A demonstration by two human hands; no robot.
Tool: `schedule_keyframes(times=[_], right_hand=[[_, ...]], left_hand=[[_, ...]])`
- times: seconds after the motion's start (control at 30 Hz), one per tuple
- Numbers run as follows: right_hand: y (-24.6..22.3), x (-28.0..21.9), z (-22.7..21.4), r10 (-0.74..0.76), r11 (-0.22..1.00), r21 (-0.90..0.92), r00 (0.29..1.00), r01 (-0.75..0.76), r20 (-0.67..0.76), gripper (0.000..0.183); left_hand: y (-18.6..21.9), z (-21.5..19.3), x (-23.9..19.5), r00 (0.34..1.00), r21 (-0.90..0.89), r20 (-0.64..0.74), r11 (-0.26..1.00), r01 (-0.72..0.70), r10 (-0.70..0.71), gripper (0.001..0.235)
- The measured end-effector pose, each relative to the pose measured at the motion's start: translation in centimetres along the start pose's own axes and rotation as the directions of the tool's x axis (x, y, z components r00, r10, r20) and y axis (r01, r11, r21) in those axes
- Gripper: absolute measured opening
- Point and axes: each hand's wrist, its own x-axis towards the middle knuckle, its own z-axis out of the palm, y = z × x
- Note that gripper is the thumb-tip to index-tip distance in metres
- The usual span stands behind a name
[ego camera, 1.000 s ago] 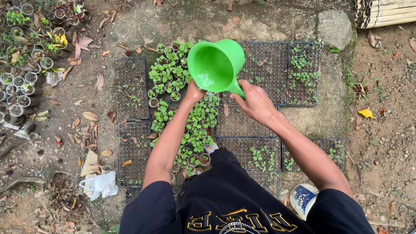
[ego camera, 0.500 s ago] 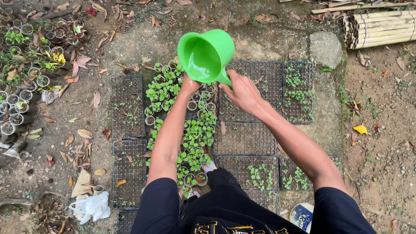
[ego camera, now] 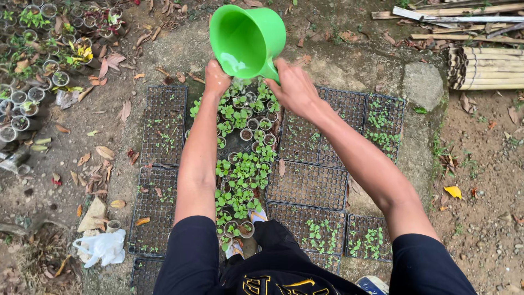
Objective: The person carries a bucket of water and a green scoop, then sits on the ground to water small plants in several black plastic seedling trays by pouring water from the scoop onto the soil.
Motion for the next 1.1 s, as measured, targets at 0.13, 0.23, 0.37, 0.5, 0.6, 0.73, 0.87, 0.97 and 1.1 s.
schedule_keyframes(times=[0.13,0.23,0.37,0.5,0.6,0.73,0.87,0.97,1.1], right_hand=[[-1.3,1.7,0.8,-0.007,0.993,0.117,0.997,-0.002,0.077,0.033],[-2.4,3.0,1.5,-0.052,0.993,0.111,0.995,0.042,0.086,0.034],[-4.1,4.4,2.2,-0.079,0.990,0.123,0.992,0.067,0.100,0.037],[-5.7,5.5,2.7,-0.141,0.984,0.124,0.988,0.132,0.065,0.038],[-6.5,6.1,2.9,-0.045,0.989,0.145,0.984,0.020,0.174,0.038],[-6.2,6.1,2.7,-0.169,0.968,0.197,0.984,0.154,0.062,0.038],[-5.2,5.8,2.3,-0.089,0.977,0.204,0.987,0.060,0.132,0.039],[-3.7,5.1,1.8,-0.129,0.978,0.178,0.987,0.111,0.093,0.038],[-1.2,4.3,1.0,-0.018,0.994,0.106,0.988,0.001,0.156,0.037]], left_hand=[[-0.3,-2.2,-0.3,1.000,0.054,-0.020,0.998,-0.011,0.012,0.024],[-0.6,-4.0,-1.4,0.995,0.046,-0.041,0.995,0.089,-0.087,0.026],[-1.2,-6.2,-2.2,0.991,-0.080,-0.082,0.992,0.098,-0.104,0.028],[-2.2,-8.2,-2.3,0.986,-0.014,-0.128,0.994,0.109,-0.110,0.036],[-3.1,-9.1,-1.8,0.979,-0.012,-0.101,0.985,0.174,-0.175,0.036],[-4.4,-8.6,-2.4,0.961,0.071,-0.052,0.959,0.274,-0.271,0.024],[-5.2,-6.4,-2.2,0.991,0.075,-0.043,0.989,0.129,-0.126,0.031],[-5.2,-2.9,-2.0,0.996,-0.252,-0.051,0.966,0.054,-0.069,0.046],[-4.6,1.1,-2.0,0.993,-0.202,0.045,0.972,0.118,-0.111,0.047]])
